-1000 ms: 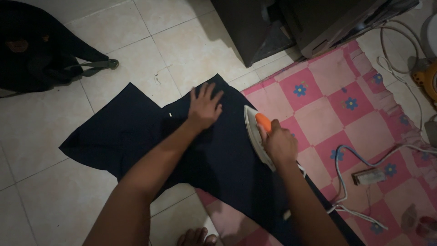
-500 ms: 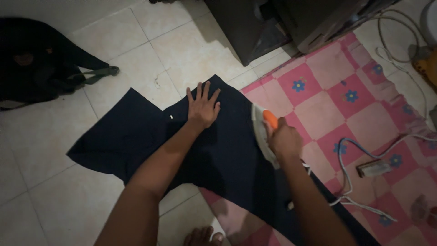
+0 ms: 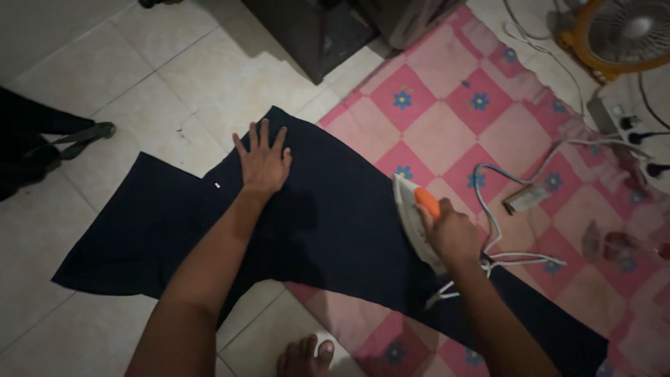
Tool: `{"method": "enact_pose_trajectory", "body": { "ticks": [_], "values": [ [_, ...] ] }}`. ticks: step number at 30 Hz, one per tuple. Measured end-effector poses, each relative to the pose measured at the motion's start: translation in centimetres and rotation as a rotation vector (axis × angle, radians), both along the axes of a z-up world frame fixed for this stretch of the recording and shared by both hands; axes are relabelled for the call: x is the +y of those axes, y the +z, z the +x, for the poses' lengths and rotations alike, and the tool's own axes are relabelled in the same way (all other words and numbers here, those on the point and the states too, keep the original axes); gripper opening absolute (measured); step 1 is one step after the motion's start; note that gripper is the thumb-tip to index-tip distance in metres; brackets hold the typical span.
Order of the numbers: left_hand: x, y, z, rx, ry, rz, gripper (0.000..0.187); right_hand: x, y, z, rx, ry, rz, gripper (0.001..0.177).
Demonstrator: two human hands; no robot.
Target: Ironing a pair of dark blue pants on a mat on the floor.
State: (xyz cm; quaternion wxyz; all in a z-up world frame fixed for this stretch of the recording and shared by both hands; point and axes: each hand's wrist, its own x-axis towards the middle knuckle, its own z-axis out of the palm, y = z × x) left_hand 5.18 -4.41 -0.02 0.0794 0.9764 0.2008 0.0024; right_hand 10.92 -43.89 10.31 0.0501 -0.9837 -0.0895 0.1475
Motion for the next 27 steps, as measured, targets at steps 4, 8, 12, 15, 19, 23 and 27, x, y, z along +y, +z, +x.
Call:
{"method": "enact_pose_trajectory", "body": {
  "ticks": [4, 8, 12, 15, 19, 23, 27],
  "values": [
    [-0.1, 0.0, 0.2, 0.027, 0.007, 0.01, 0.058, -4.5, -1.2, -0.4, -0.068, -0.01, -0.053, 0.056],
    [-0.4, 1.0, 0.5, 0.128, 0.045, 0.017, 0.059, -6.2, -1.3, -0.5, -0.113, -0.081, -0.084, 0.057],
    [-0.6, 1.0, 0.4, 0.117, 0.031, 0.036, 0.061, -6.4, -1.2, -0.6, -0.09, -0.039, -0.047, 0.056],
    [-1.8, 2.1, -0.1, 0.042, -0.064, 0.065, 0.064, -6.0, -1.0, -0.8, -0.053, 0.057, -0.019, 0.055],
    [-4.0, 2.0, -0.7, 0.022, -0.235, 0.066, 0.063, -6.2, -1.0, -2.0, 0.019, 0.143, -0.088, 0.053],
    [-5.9, 1.4, -1.4, 0.033, -0.36, -0.005, 0.063, -7.4, -1.7, -3.4, 0.028, 0.269, -0.04, 0.053],
    [-6.3, 0.8, -1.6, 0.02, -0.367, -0.028, 0.066, -7.5, -0.3, -5.1, 0.081, 0.342, -0.052, 0.054]
  ]
}}
